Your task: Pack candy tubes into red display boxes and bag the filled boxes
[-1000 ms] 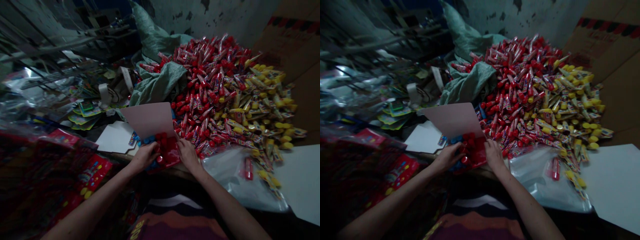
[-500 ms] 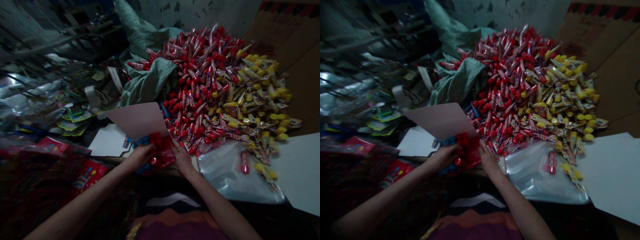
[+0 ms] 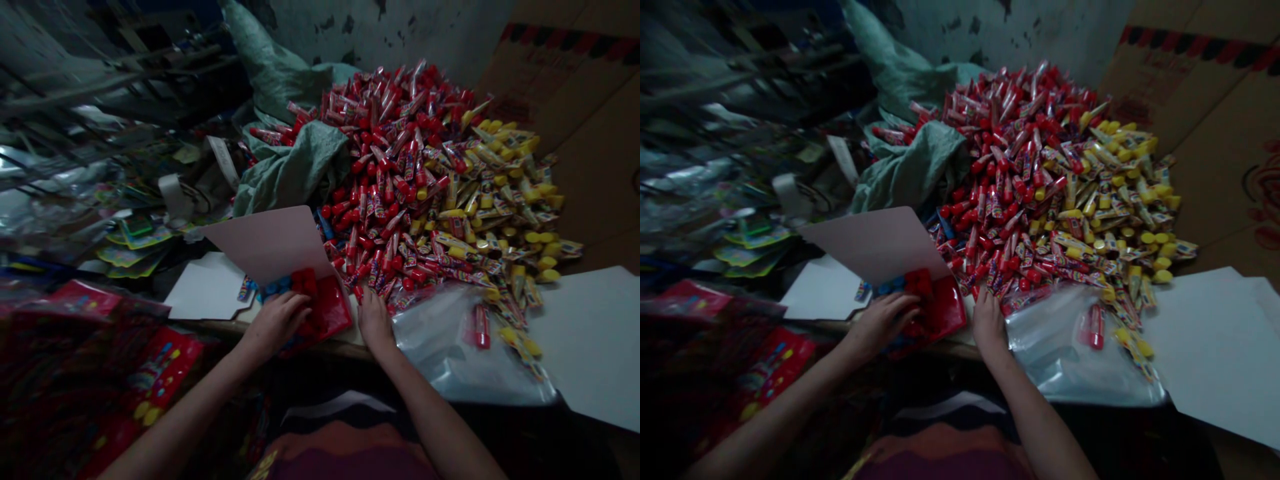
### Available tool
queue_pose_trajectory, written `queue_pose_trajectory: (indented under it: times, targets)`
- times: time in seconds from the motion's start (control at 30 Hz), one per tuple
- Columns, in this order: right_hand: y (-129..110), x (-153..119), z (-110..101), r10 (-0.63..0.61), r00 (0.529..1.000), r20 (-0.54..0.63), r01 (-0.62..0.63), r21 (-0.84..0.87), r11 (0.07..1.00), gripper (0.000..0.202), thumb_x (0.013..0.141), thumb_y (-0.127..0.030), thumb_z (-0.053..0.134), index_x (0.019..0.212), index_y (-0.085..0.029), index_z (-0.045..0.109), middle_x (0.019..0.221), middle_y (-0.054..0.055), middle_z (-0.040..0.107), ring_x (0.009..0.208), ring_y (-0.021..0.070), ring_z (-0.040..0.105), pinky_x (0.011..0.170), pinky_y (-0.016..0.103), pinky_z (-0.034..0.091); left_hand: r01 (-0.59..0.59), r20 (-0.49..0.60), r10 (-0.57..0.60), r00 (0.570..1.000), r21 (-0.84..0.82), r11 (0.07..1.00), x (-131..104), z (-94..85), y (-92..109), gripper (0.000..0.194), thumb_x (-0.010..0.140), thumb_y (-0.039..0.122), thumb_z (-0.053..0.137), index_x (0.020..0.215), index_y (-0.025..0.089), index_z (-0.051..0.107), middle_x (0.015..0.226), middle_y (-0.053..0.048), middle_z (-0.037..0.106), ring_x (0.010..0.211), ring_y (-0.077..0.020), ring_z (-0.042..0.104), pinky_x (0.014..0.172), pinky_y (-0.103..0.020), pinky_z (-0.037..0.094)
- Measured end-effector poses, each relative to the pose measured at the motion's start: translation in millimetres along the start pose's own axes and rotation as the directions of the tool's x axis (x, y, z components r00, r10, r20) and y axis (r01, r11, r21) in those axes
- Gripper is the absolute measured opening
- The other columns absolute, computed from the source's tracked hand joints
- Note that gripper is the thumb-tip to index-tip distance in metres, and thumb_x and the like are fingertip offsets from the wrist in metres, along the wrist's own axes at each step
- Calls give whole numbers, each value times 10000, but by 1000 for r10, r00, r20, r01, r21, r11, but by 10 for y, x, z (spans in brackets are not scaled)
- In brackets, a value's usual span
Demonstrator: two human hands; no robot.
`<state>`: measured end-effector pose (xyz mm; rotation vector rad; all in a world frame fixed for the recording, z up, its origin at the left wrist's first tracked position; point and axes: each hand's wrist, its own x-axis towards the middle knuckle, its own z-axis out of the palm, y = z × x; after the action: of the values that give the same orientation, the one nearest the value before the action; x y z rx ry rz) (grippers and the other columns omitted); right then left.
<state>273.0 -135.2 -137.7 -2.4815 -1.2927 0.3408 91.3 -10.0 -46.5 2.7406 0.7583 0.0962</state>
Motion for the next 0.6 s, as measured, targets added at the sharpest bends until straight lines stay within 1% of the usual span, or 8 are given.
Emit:
queue_pose_trajectory:
  times: [0.07, 0.13, 0.2, 0.27, 0.33, 0.43, 0.53, 0.6]
  targets:
    - [-74, 117, -68, 53, 994, 95, -48, -53, 997, 492, 894, -117, 420, 1383, -116, 366, 1109, 175, 600, 965, 268, 626, 793, 358, 489, -51, -36, 51, 998, 11, 999, -77, 18, 67, 260, 928, 353, 473, 1060, 195, 630, 1073, -96, 667, 976, -235, 627, 856, -390, 480]
    - [-115, 210, -121, 97, 979, 180, -83, -82, 993, 558, 860, -119, 457, 1402, -152, 329, 1126, 182, 581, 908, 265, 658, 760, 359, 484, -78, -37, 79, 996, 18, 997, -142, 37, 97, 224, 912, 341, 511, 1015, 195, 647, 1103, -99, 648, 1018, -245, 608, 879, -409, 476]
    - [-111, 262, -156, 113, 968, 223, -95, -88, 992, 574, 817, -132, 505, 1372, -174, 364, 1128, 182, 567, 903, 272, 666, 771, 370, 474, -82, -40, 81, 996, -2, 997, -191, 52, 99, 193, 903, 305, 528, 996, 191, 654, 1116, -100, 636, 1037, -243, 597, 895, -404, 481]
    - [-62, 276, -186, 126, 969, 213, -117, -59, 991, 530, 790, -161, 528, 1310, -175, 423, 1119, 180, 564, 920, 288, 658, 776, 383, 471, -93, -42, 91, 995, -54, 994, -229, 66, 88, 181, 898, 270, 531, 1009, 188, 648, 1110, -99, 634, 1024, -227, 599, 886, -376, 496]
    - [12, 256, -238, 137, 981, 140, -144, 40, 989, 478, 775, -187, 535, 1245, -163, 457, 1099, 168, 574, 933, 287, 644, 779, 381, 476, -110, -53, 105, 993, -106, 988, -262, 89, 72, 178, 888, 241, 534, 1020, 187, 641, 1092, -96, 640, 1006, -217, 605, 868, -358, 509]
    - [87, 171, -377, 156, 983, -97, -122, 290, 949, 396, 779, -235, 529, 1161, -162, 456, 1001, 114, 608, 872, 243, 629, 777, 357, 486, -120, -90, 105, 990, -178, 977, -296, 145, 44, 190, 884, 197, 512, 1030, 191, 635, 1072, -94, 652, 999, -209, 613, 855, -349, 520]
    - [-2, 40, -501, 171, 939, -297, -5, 488, 873, 318, 796, -305, 526, 1082, -190, 446, 890, 54, 605, 758, 209, 610, 718, 339, 499, -104, -133, 72, 988, -252, 962, -301, 152, 43, 215, 892, 210, 503, 1066, 194, 628, 1116, -100, 652, 1050, -208, 612, 895, -357, 516]
    - [-159, -36, -500, 113, 934, -339, 98, 547, 832, 284, 799, -318, 535, 1042, -201, 447, 858, 37, 591, 741, 196, 604, 695, 324, 506, -80, -170, 28, 985, -306, 949, -295, 49, 84, 222, 903, 243, 497, 1076, 195, 627, 1154, -100, 647, 1077, -205, 612, 910, -353, 515]
